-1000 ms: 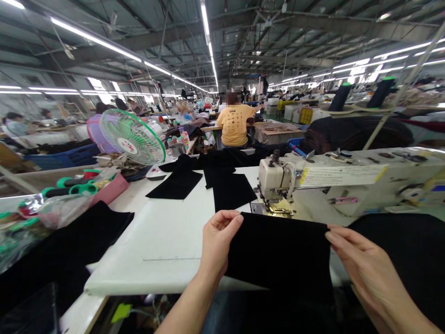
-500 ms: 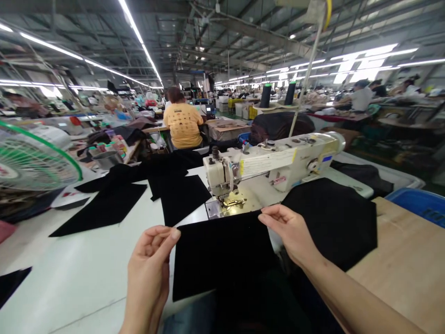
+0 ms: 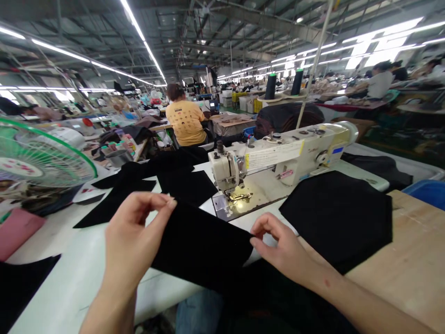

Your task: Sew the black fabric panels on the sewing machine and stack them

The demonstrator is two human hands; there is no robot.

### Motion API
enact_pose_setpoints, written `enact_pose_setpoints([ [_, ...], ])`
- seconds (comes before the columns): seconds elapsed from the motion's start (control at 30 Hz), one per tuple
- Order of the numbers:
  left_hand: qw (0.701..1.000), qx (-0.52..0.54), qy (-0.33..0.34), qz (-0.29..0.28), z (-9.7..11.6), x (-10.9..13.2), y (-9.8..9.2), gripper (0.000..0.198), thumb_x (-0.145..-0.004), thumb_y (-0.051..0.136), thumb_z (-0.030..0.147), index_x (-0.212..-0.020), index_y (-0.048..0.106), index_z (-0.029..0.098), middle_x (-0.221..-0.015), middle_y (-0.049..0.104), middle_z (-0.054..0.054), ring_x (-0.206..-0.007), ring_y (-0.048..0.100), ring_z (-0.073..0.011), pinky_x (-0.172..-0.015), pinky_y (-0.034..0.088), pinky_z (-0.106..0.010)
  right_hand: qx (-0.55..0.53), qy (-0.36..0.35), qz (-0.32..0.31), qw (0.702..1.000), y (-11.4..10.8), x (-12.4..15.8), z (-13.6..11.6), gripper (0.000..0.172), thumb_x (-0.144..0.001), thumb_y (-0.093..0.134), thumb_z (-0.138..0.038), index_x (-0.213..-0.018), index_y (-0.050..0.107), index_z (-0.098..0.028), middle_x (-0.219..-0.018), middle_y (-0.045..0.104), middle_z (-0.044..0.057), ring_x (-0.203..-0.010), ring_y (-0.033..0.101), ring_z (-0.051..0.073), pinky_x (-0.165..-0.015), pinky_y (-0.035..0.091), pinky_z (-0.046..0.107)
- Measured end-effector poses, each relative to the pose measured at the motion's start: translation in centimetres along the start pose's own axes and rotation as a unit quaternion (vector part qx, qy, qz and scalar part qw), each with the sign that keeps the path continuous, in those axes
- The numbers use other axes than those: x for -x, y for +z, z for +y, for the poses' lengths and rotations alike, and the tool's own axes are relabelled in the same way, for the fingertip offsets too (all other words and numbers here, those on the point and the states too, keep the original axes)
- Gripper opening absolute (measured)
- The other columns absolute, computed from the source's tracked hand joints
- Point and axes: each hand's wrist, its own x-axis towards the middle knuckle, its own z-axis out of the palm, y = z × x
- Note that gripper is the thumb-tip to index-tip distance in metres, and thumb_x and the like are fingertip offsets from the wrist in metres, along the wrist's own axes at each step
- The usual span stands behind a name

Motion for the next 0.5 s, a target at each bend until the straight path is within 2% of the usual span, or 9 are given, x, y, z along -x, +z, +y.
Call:
enact_pose_setpoints([
  [0.07,0.99,-0.067,0.064,-0.111,-0.3,-2.4,1.7,0.013,-0.075,0.07,0.027,-0.073,0.059,0.02,-0.076,0.066,0.002,-0.071,0.061,-0.0142,-0.071,0.048,-0.027,0.021,-0.012,-0.08,0.997,0.8,1.0,0.2,0.013,-0.082,0.06,-0.01,-0.083,0.058,-0.022,-0.08,0.061,-0.003,-0.077,0.059,0.013,-0.072,0.048,0.024],
  [0.13,0.963,-0.086,0.061,-0.247,-2.1,-3.8,4.6,0.009,-0.074,0.067,0.022,-0.071,0.058,0.02,-0.07,0.063,0.002,-0.067,0.058,-0.0146,-0.064,0.044,-0.027,0.042,-0.023,-0.147,0.988,1.3,1.8,1.2,0.013,-0.085,0.06,-0.008,-0.083,0.06,-0.021,-0.081,0.064,-0.003,-0.077,0.06,0.013,-0.073,0.048,0.024],
  [0.2,0.939,-0.059,0.024,-0.338,-4.9,-3.8,8.1,0.011,-0.07,0.066,0.016,-0.067,0.056,0.02,-0.065,0.059,0.003,-0.063,0.054,-0.014,-0.06,0.042,-0.026,0.076,-0.055,-0.188,0.978,1.4,2.2,2.6,0.013,-0.089,0.06,-0.009,-0.087,0.063,-0.021,-0.085,0.067,0.0,-0.081,0.063,0.014,-0.076,0.048,0.025],
  [0.27,0.933,-0.049,0.003,-0.357,-7.7,-2.8,11.2,0.015,-0.067,0.066,0.013,-0.064,0.053,0.02,-0.063,0.058,0.004,-0.061,0.053,-0.0134,-0.059,0.042,-0.025,0.127,-0.112,-0.214,0.962,1.1,2.2,4.1,0.013,-0.092,0.057,-0.008,-0.094,0.064,-0.019,-0.092,0.069,0.003,-0.087,0.064,0.017,-0.08,0.049,0.028],
  [0.33,0.935,-0.046,-0.011,-0.351,-9.8,-1.4,13.2,0.018,-0.067,0.066,0.013,-0.063,0.05,0.02,-0.061,0.057,0.004,-0.059,0.053,-0.0131,-0.058,0.041,-0.025,0.187,-0.168,-0.234,0.939,0.5,2.2,5.3,0.018,-0.094,0.053,-0.005,-0.1,0.064,-0.017,-0.096,0.069,0.007,-0.09,0.063,0.019,-0.081,0.05,0.03],
  [0.4,0.938,-0.045,-0.021,-0.342,-10.9,-0.3,14.0,0.018,-0.068,0.066,0.015,-0.064,0.05,0.02,-0.062,0.056,0.004,-0.059,0.052,-0.0131,-0.057,0.04,-0.024,0.24,-0.201,-0.245,0.918,0.0,2.1,6.0,0.019,-0.094,0.05,-0.003,-0.101,0.062,-0.016,-0.094,0.068,0.008,-0.088,0.062,0.021,-0.079,0.05,0.032],
  [0.5,0.94,-0.044,-0.025,-0.338,-11.4,0.2,14.0,0.014,-0.07,0.063,0.014,-0.065,0.051,0.02,-0.064,0.057,0.004,-0.062,0.052,-0.0129,-0.059,0.04,-0.024,0.286,-0.207,-0.246,0.903,-0.5,2.1,6.4,0.016,-0.095,0.05,-0.005,-0.097,0.06,-0.016,-0.09,0.066,0.007,-0.083,0.06,0.021,-0.075,0.05,0.034],
])
